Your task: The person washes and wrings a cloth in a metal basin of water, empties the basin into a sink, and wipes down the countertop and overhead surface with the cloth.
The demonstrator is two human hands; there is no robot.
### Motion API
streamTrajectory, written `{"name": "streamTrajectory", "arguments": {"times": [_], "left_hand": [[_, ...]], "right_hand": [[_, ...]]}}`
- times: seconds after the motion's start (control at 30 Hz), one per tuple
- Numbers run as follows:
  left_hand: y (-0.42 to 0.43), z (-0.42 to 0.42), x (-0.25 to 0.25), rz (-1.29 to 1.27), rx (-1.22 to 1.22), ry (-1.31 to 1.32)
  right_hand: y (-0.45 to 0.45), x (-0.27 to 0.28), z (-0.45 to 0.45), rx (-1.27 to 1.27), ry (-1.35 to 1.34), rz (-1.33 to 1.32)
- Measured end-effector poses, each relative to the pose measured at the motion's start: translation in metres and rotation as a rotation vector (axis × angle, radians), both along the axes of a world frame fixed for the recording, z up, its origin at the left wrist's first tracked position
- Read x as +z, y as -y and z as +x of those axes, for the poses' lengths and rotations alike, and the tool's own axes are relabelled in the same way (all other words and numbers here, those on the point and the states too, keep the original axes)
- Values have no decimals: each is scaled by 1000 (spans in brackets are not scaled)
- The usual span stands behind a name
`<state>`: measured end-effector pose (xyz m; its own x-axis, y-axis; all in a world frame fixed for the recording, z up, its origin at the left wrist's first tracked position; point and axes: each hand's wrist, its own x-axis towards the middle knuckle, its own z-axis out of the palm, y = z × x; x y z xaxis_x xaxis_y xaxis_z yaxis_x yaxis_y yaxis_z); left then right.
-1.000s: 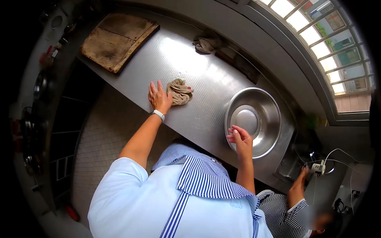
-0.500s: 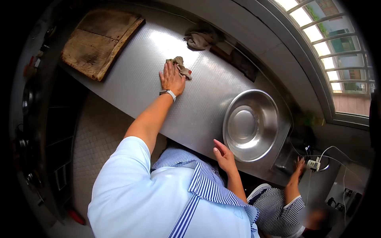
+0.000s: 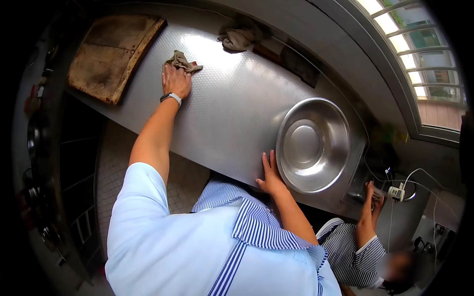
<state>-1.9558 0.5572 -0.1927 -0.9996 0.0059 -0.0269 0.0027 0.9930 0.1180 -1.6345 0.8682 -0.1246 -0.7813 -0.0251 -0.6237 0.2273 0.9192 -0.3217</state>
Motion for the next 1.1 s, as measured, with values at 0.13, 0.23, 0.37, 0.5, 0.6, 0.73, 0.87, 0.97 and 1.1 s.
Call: {"name": "streamTrajectory", "arguments": {"times": [0.13, 0.23, 0.37, 0.5, 0.6, 0.73, 0.87, 0.97, 1.1], "left_hand": [[-54, 77, 1, 82, -239, -23], [-100, 148, 13, 156, -417, 88], [-149, 252, 20, 269, -555, 82], [-165, 329, 20, 289, -604, 61], [-159, 347, 23, 259, -611, 51], [-141, 342, 30, 180, -567, 75], [-99, 308, 28, 85, -388, 31], [-59, 268, 28, 66, -247, 13], [7, 202, 21, 62, -90, -6]], "right_hand": [[-7, -4, 4, 48, -2, 6], [-7, -4, 7, 41, -13, -7], [-14, -25, 16, -48, -102, -118], [-21, -50, 23, -47, -218, -236], [-23, -64, 24, -24, -287, -334], [-26, -37, 26, -57, -110, -362], [-18, -11, 21, 11, -42, -147], [-11, -9, 18, 10, 1, -104], [4, -8, 11, -23, 7, -59]]}}
